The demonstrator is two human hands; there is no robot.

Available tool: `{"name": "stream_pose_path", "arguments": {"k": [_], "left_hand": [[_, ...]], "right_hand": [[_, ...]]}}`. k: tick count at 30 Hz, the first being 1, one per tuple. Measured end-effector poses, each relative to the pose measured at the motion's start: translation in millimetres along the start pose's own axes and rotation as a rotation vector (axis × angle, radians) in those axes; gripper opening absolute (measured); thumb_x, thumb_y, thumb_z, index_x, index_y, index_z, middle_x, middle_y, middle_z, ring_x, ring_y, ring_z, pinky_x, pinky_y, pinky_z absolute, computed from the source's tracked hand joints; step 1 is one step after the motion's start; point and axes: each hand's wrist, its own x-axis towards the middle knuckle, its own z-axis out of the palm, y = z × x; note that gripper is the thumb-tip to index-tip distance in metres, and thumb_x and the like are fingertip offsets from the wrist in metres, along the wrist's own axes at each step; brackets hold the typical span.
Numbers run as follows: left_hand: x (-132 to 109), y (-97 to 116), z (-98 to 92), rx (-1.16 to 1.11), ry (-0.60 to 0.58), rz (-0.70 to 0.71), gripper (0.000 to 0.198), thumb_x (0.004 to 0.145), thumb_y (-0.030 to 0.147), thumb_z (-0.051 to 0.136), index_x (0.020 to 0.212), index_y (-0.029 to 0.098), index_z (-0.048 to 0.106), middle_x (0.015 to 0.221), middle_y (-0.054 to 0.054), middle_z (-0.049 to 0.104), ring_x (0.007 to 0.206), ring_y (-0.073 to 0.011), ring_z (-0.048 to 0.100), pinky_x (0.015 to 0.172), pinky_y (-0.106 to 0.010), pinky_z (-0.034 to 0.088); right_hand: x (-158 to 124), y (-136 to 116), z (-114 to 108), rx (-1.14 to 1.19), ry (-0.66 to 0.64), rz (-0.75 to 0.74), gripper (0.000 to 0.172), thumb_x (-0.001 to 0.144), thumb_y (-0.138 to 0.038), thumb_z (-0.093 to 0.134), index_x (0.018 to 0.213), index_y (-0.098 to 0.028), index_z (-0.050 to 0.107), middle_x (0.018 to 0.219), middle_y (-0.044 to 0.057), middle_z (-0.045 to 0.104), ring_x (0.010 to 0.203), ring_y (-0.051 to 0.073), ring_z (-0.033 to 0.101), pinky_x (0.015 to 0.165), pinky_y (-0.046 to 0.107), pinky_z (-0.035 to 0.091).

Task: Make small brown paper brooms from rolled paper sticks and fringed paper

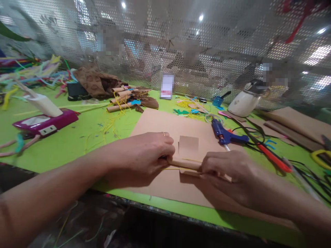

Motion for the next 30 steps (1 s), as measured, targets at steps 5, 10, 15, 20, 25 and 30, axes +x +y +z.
{"name": "stream_pose_path", "arguments": {"k": [5,10,15,20,25,30], "left_hand": [[0.1,2.4,-1.2,0.03,-0.028,-0.009,0.019,0.086,0.019,0.049,0.069,0.02,0.056,0.077,-0.004,0.057,0.073,-0.017,0.051,0.064,-0.03,0.038],[1.6,3.1,-2.1,0.066,-0.056,-0.025,0.018,0.087,0.019,0.048,0.071,0.019,0.057,0.078,-0.005,0.057,0.072,-0.0174,0.052,0.065,-0.029,0.04],[2.3,1.0,-3.5,0.053,-0.056,0.004,0.018,0.088,0.021,0.049,0.072,0.019,0.058,0.079,-0.004,0.057,0.072,-0.0171,0.051,0.064,-0.029,0.04],[4.2,-1.2,-4.2,0.06,-0.07,0.031,0.015,0.085,0.017,0.052,0.072,0.019,0.059,0.078,-0.004,0.057,0.071,-0.0165,0.051,0.063,-0.028,0.039],[5.2,-1.5,-3.8,0.095,-0.103,0.041,0.015,0.087,0.018,0.05,0.075,0.018,0.06,0.08,-0.004,0.057,0.074,-0.017,0.052,0.066,-0.028,0.04],[4.6,0.4,-4.1,0.098,-0.08,0.021,0.014,0.085,0.019,0.051,0.075,0.018,0.06,0.082,-0.004,0.057,0.078,-0.018,0.052,0.068,-0.028,0.041]], "right_hand": [[1.9,11.0,6.7,0.129,0.034,0.266,0.019,0.083,-0.024,0.057,0.065,-0.018,0.056,0.066,0.0,0.063,0.055,0.011,0.052,0.053,0.022,0.037],[6.1,6.2,10.9,0.154,0.061,0.475,0.025,0.078,-0.028,0.06,0.056,-0.019,0.051,0.059,-0.002,0.06,0.053,0.01,0.047,0.049,0.022,0.034],[9.1,8.4,9.6,0.161,0.097,0.439,0.018,0.079,-0.027,0.057,0.063,-0.018,0.055,0.07,0.002,0.065,0.063,0.014,0.055,0.06,0.025,0.041],[11.4,14.3,7.3,0.124,0.046,0.484,0.015,0.083,-0.026,0.053,0.073,-0.019,0.062,0.073,0.001,0.068,0.067,0.014,0.058,0.058,0.023,0.04],[13.7,16.6,11.7,0.008,0.063,0.541,0.016,0.082,-0.025,0.056,0.068,-0.018,0.06,0.061,-0.001,0.062,0.056,0.011,0.05,0.05,0.022,0.033],[14.1,23.7,30.3,0.03,0.118,0.524,0.02,0.085,-0.027,0.053,0.066,-0.019,0.055,0.058,-0.002,0.056,0.052,0.011,0.045,0.049,0.023,0.03]]}}
